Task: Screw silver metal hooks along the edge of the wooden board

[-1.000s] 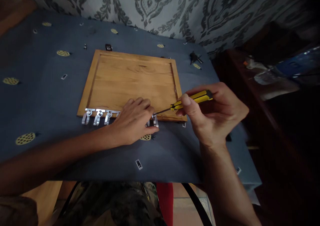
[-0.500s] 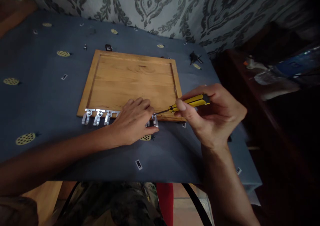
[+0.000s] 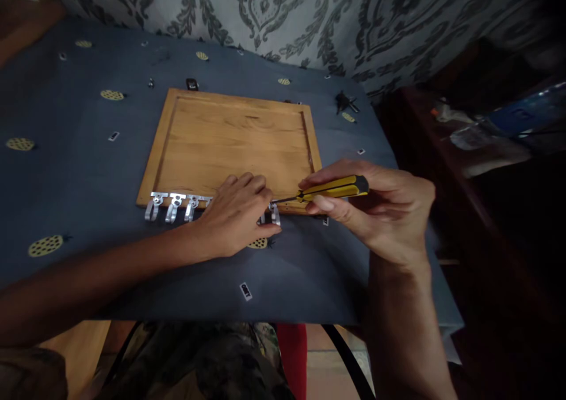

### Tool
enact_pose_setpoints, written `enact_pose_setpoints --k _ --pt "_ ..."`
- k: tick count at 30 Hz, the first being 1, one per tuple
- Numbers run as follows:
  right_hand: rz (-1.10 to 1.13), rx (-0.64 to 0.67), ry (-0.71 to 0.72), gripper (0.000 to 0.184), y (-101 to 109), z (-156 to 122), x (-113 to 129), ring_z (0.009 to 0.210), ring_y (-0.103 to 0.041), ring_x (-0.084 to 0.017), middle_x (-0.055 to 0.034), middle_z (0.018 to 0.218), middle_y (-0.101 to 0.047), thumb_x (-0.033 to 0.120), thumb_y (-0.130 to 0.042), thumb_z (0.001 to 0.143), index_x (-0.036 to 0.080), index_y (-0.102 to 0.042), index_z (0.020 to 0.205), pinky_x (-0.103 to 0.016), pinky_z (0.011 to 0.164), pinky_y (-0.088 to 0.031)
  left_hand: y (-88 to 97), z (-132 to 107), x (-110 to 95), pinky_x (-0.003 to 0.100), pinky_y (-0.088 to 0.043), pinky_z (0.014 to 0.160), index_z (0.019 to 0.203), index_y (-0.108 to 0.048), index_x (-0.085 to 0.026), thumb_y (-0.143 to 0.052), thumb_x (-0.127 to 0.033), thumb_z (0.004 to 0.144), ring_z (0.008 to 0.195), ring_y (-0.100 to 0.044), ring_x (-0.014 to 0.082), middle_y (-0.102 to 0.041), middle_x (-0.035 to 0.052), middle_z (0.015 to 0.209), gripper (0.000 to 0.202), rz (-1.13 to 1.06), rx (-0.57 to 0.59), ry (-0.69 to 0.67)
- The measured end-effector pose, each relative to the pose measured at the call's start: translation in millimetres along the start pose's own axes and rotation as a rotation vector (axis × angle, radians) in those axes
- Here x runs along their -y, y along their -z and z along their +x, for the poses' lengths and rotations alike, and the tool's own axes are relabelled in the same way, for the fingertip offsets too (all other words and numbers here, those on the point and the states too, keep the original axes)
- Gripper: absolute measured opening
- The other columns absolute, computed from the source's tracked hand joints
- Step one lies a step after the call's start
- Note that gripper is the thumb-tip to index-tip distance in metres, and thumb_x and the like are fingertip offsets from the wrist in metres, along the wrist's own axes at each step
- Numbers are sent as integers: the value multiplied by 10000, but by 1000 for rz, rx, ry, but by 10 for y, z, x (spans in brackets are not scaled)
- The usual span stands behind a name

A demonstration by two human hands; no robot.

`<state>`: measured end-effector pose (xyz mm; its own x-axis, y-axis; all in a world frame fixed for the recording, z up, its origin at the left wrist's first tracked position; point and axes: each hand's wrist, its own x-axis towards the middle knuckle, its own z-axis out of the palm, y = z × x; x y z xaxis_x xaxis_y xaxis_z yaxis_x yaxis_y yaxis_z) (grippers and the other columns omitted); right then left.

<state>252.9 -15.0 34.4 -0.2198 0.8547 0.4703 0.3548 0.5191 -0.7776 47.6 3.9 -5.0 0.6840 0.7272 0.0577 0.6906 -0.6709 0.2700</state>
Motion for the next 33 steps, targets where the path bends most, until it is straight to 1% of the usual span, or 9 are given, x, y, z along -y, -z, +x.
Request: enact_pose_setpoints --k 4,9,13,16,19,22,26,30,33 --pt "-26 -35 50 122 -21 5 -28 570 -668 -140 15 764 -765 318 -885 786 266 -793 846 -296 542 -542 -6 -2 1 398 -450 884 1005 -684 -144 -763 -463 895 1063 -589 297 -651 95 1043 346 3 -6 -2" --pt "-36 -54 120 134 -66 20 -75 546 -640 -139 27 726 -732 300 -887 785 284 -765 837 -286 476 -484 -6 -7 -4 397 -450 886 1033 -688 -149 -760 -454 899 1077 -588 297 -654 95 1064 341 -1 -8 -3" --pt "-25 -52 108 141 -60 42 -58 557 -634 -138 34 693 -715 322 -883 791 283 -753 830 -282 488 -499 -7 -8 -3 392 -452 878 1017 -685 -157 -761 -459 897 1065 -595 289 -657 88 1048 334 7 -23 -6" --pt "-20 -3 89 162 -23 49 -35 585 -657 -146 25 707 -724 375 -871 798 270 -751 826 -287 506 -525 -3 -4 0 395 -454 868 987 -684 -155 -759 -462 897 1047 -598 290 -655 90 1031 330 8 -22 -2" --pt "0 43 84 121 6 50 -34 564 -670 -143 19 701 -732 352 -836 840 263 -759 870 -277 483 -528 4 1 2 408 -453 881 1006 -689 -139 -761 -464 898 1065 -595 303 -651 98 1044 350 -4 -1 -3" --pt "12 22 132 86 -2 58 -44 540 -663 -137 24 693 -736 307 -839 842 277 -763 871 -269 467 -533 6 -1 1 413 -448 897 1003 -690 -133 -761 -461 899 1082 -593 308 -647 100 1051 351 -12 0 0" --pt "-3 -5 144 106 -39 72 -47 524 -652 -143 24 675 -728 336 -849 831 282 -758 840 -281 461 -541 5 -6 -7 409 -445 902 1003 -689 -143 -763 -459 897 1073 -590 301 -651 96 1042 341 -14 -2 6" --pt "-12 -19 138 139 -49 56 -70 480 -623 -135 36 640 -700 359 -871 805 297 -751 836 -277 421 -495 5 -2 -12 407 -444 893 1013 -690 -141 -755 -464 902 1062 -587 298 -649 96 1040 347 -2 -1 5" --pt "-61 -38 128 169 -50 27 -101 485 -606 -127 37 671 -695 400 -871 800 303 -739 840 -276 417 -457 3 -1 -11 410 -445 889 1028 -697 -141 -756 -468 899 1059 -582 301 -649 98 1042 356 -3 3 6"
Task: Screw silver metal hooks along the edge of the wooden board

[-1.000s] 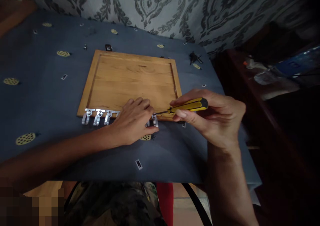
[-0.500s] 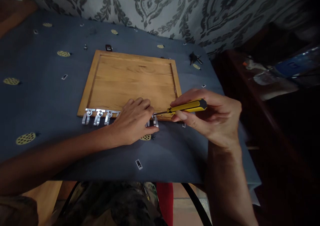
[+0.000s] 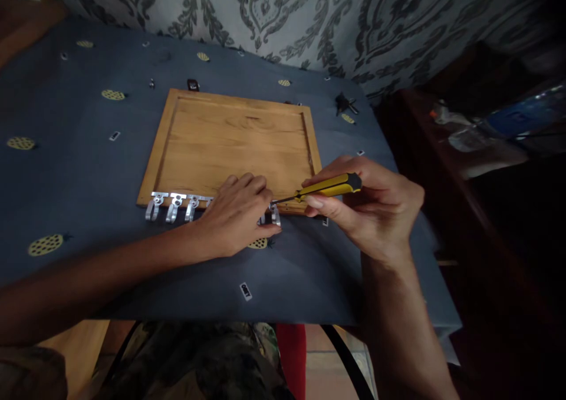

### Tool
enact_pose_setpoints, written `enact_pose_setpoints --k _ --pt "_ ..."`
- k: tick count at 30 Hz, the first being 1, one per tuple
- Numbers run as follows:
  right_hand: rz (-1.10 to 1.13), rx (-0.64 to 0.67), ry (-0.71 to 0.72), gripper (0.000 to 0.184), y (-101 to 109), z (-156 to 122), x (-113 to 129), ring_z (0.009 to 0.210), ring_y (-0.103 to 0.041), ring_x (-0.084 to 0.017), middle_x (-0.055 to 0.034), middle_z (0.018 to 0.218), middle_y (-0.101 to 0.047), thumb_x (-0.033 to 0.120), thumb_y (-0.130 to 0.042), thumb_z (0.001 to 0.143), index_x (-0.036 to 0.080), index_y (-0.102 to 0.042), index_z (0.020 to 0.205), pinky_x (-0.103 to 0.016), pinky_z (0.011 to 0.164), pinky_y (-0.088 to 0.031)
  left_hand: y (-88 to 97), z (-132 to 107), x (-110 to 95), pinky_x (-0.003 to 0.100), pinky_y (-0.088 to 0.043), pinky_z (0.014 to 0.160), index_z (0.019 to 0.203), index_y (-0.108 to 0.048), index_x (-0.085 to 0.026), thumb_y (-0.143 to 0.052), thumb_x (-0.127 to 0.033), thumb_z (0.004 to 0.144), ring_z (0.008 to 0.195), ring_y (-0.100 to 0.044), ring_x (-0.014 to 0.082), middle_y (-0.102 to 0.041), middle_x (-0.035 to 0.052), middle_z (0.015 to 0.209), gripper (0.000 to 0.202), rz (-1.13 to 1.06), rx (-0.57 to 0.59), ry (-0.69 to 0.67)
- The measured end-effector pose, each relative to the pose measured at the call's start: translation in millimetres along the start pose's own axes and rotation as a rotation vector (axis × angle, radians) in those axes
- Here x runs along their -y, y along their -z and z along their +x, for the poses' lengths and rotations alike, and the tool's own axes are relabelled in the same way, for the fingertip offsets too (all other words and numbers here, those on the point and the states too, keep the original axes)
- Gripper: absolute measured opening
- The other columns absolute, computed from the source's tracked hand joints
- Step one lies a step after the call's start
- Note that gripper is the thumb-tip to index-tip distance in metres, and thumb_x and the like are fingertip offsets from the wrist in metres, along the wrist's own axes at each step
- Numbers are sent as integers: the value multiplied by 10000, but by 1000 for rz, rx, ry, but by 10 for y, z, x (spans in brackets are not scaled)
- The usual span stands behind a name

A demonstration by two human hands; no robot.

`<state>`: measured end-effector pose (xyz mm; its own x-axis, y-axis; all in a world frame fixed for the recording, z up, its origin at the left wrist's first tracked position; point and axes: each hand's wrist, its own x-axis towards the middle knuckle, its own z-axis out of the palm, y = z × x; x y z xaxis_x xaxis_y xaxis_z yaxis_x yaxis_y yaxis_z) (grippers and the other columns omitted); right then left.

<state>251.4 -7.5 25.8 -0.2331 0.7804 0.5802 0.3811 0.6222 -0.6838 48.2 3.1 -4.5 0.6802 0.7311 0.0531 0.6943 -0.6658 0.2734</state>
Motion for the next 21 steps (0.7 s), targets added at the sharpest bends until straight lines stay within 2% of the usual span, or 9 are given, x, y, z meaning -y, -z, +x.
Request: enact_pose_setpoints --k 6,11,16,21 --pt "-49 -27 -3 201 -29 -43 -26 512 -581 -133 31 679 -677 413 -864 803 286 -708 798 -297 442 -421 -13 -7 6 404 -441 910 1059 -707 -143 -763 -478 896 1083 -584 302 -649 96 1054 377 -3 -7 -3" --pt "-84 -48 3 235 -49 -41 -20 584 -622 -166 26 651 -664 422 -856 810 280 -678 750 -319 494 -448 -7 -9 4 401 -448 911 1051 -711 -148 -769 -474 893 1092 -591 300 -655 96 1060 368 -1 -13 1" --pt "-62 -43 2 236 -47 -40 -27 542 -591 -147 26 672 -669 416 -852 815 278 -668 764 -303 444 -396 -4 -7 4 407 -448 912 1075 -712 -141 -769 -475 893 1095 -590 304 -656 99 1064 385 0 -14 0" --pt "-89 -54 4 275 -51 -51 -16 560 -596 -138 29 666 -655 404 -842 830 257 -633 727 -290 470 -408 -8 -4 7 405 -440 916 1076 -710 -147 -766 -479 895 1097 -585 303 -652 94 1067 382 -8 -2 3"
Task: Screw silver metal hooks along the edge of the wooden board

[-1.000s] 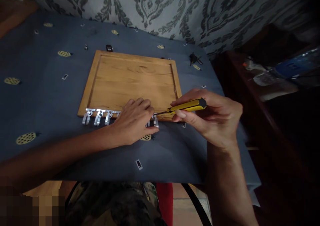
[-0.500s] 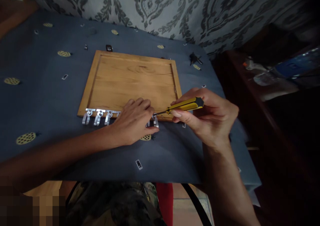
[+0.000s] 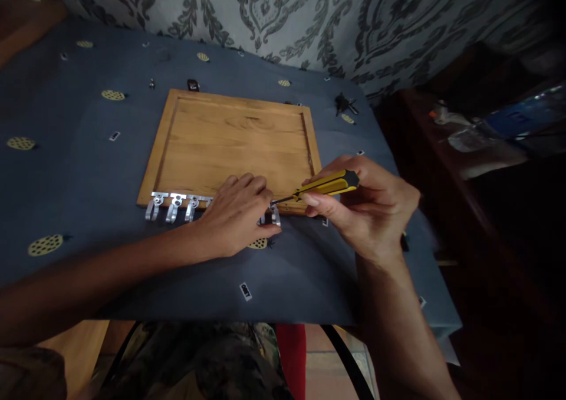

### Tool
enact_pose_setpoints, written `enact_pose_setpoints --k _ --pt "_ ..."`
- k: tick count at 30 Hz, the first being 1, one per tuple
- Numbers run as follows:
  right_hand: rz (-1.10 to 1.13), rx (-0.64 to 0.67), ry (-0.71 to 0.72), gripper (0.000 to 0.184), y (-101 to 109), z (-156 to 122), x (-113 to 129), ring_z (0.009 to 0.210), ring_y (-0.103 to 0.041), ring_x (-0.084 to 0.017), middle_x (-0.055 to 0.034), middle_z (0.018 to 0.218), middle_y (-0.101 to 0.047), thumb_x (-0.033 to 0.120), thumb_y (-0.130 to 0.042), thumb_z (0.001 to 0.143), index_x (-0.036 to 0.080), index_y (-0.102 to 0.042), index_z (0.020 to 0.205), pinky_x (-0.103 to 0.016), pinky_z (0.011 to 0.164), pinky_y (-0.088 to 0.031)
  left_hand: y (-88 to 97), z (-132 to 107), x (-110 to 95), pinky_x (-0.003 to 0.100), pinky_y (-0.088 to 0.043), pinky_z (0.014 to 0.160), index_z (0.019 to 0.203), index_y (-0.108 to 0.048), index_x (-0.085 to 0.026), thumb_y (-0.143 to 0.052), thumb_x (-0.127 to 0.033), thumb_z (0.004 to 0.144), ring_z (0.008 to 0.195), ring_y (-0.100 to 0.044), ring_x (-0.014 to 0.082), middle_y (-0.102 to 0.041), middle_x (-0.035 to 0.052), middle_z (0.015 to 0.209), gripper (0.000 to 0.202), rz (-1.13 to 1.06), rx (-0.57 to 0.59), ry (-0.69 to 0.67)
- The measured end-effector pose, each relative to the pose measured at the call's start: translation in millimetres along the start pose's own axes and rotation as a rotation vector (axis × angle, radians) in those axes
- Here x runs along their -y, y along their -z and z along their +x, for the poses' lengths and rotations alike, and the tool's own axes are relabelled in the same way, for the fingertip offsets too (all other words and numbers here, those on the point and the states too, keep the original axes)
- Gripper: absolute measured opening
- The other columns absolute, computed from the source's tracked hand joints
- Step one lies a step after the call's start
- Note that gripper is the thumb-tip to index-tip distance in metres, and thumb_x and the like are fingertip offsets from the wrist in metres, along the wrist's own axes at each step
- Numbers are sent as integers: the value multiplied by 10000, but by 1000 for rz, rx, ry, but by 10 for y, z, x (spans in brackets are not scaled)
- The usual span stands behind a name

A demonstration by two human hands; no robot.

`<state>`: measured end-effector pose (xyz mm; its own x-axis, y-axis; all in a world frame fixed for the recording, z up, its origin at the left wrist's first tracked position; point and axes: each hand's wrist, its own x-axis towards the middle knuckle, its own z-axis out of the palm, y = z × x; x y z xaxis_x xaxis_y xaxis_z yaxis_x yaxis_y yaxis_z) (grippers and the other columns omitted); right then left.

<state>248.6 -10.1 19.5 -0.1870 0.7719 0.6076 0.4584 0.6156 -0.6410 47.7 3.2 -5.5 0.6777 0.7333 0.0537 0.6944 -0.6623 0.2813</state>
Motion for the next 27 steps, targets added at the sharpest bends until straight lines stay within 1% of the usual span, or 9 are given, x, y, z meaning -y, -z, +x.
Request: enact_pose_setpoints --k 4,9,14,16,19,22,24,27 --pt "-14 -1 -14 284 -4 -7 10 586 -604 -135 32 654 -639 378 -824 854 244 -615 717 -284 499 -413 -4 2 -1 401 -435 918 1076 -708 -146 -763 -474 896 1100 -580 301 -650 93 1073 378 -4 -7 3" --pt "0 -6 -15 274 0 -8 -2 611 -618 -142 34 652 -642 361 -831 849 245 -619 722 -283 520 -426 -16 0 -1 407 -439 924 1068 -705 -148 -767 -477 892 1097 -580 300 -653 91 1075 378 -5 -7 0" --pt "35 -23 -25 236 -24 -1 33 578 -596 -130 34 673 -652 323 -842 838 242 -649 730 -287 507 -421 -25 -4 -1 412 -438 923 1055 -703 -143 -773 -482 887 1113 -577 309 -652 97 1091 385 0 -9 1" --pt "65 -72 -13 206 -43 2 55 578 -591 -134 27 681 -662 307 -828 851 244 -664 743 -294 517 -434 -19 -1 -3 413 -438 923 1036 -702 -139 -771 -485 888 1114 -578 311 -652 99 1086 383 3 -4 1" --pt "108 -199 13 190 -65 2 74 573 -604 -148 12 687 -672 338 -788 887 247 -680 760 -314 538 -463 -5 4 -5 409 -440 913 1022 -700 -138 -772 -479 889 1111 -582 312 -651 99 1087 372 -3 2 1" --pt "126 -302 -20 192 -73 -2 71 538 -609 -145 12 700 -666 378 -785 887 250 -689 779 -311 498 -460 0 5 -3 406 -440 911 1033 -699 -142 -779 -461 888 1106 -586 307 -651 94 1075 360 -16 0 0" --pt "125 -314 -48 193 -75 -4 62 519 -607 -135 18 715 -660 379 -799 874 250 -689 782 -296 459 -457 -1 3 -2 407 -440 919 1034 -701 -144 -779 -454 889 1110 -585 306 -650 90 1066 351 -23 -2 4" --pt "115 -275 -53 179 -76 -6 49 506 -604 -120 30 710 -645 327 -815 858 243 -683 771 -273 425 -449 1 0 -4 418 -440 936 1034 -702 -141 -776 -455 891 1134 -579 313 -648 97 1094 353 -26 4 13"
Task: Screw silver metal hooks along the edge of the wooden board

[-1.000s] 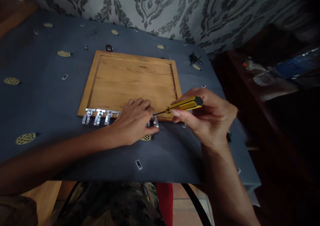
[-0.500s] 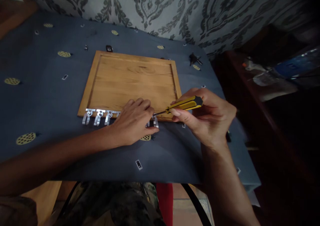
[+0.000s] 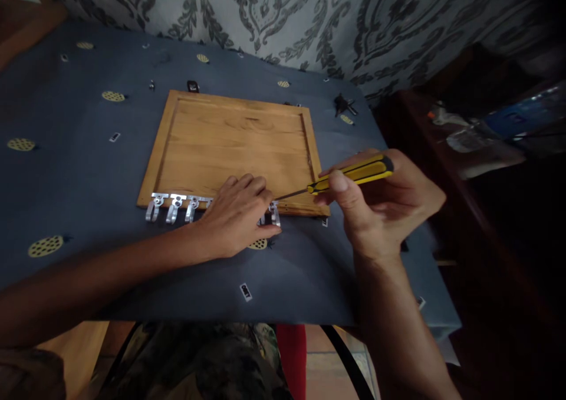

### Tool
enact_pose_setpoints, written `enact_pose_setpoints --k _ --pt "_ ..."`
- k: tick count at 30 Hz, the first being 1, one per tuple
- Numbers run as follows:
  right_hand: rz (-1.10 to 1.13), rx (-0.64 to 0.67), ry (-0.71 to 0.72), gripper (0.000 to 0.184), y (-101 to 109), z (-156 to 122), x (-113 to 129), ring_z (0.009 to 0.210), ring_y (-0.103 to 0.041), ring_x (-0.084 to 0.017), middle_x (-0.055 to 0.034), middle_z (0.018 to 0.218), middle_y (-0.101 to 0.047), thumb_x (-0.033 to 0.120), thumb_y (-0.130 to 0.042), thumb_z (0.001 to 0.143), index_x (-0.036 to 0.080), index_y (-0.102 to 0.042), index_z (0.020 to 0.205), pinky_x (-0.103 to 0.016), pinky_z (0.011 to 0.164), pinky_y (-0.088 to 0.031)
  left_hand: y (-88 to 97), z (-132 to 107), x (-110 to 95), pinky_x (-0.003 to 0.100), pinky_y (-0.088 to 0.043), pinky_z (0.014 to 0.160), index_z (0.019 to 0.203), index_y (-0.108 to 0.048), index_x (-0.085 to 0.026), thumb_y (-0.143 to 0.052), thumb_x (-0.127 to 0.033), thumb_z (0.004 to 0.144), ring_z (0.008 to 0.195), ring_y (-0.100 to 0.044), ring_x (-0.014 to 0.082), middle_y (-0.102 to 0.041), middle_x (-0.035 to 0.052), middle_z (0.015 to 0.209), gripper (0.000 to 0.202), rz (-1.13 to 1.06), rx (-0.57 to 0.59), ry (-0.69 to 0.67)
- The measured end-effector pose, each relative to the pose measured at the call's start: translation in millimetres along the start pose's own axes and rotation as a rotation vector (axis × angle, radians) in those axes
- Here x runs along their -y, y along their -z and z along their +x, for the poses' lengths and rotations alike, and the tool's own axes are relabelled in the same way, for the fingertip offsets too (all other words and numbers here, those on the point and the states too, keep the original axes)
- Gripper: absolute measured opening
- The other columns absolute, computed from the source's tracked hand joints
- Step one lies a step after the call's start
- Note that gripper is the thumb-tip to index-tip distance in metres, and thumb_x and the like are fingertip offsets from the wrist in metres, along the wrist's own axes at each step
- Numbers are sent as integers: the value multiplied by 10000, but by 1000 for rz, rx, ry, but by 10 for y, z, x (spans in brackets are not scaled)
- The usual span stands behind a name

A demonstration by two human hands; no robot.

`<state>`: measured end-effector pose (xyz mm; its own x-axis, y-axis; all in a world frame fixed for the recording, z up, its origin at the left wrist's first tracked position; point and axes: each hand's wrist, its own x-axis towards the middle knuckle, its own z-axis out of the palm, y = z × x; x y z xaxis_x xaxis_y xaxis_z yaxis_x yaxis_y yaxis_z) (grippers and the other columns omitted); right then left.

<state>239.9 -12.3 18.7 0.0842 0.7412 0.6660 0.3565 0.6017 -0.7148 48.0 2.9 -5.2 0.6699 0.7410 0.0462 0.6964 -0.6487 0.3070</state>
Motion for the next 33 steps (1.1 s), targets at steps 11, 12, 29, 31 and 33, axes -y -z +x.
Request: enact_pose_setpoints --k 11,12,29,31,33 --pt "-87 112 -40 240 -7 -1 18 525 -552 -118 35 681 -609 348 -834 836 250 -648 722 -280 490 -459 17 3 -10 427 -438 941 1044 -699 -129 -767 -465 895 1120 -578 315 -649 105 1096 374 11 13 -3" --pt "-96 118 -44 242 -6 -1 18 528 -551 -119 35 675 -610 353 -833 837 251 -647 721 -282 499 -461 11 1 -6 422 -438 937 1035 -698 -131 -767 -469 893 1111 -579 312 -649 103 1083 372 14 5 -7" --pt "143 -119 -435 445 -107 101 -299 500 -623 -90 58 672 -631 596 -825 756 211 -604 779 -230 502 -498 9 -10 -2 418 -464 908 1018 -689 -147 -763 -439 898 1071 -605 294 -674 88 1063 325 13 -22 -14" --pt "204 -76 -570 485 -118 97 -417 509 -625 -93 56 664 -629 634 -827 720 213 -595 791 -236 531 -523 -6 -15 2 421 -471 890 998 -689 -157 -772 -411 887 1047 -612 292 -680 83 1048 289 8 -49 -13" --pt "201 -59 -612 492 -123 84 -533 512 -640 -112 37 676 -650 651 -798 737 214 -588 815 -256 538 -546 -23 -21 9 415 -474 864 968 -686 -174 -777 -384 876 1011 -619 285 -682 73 1027 247 -1 -77 -16"
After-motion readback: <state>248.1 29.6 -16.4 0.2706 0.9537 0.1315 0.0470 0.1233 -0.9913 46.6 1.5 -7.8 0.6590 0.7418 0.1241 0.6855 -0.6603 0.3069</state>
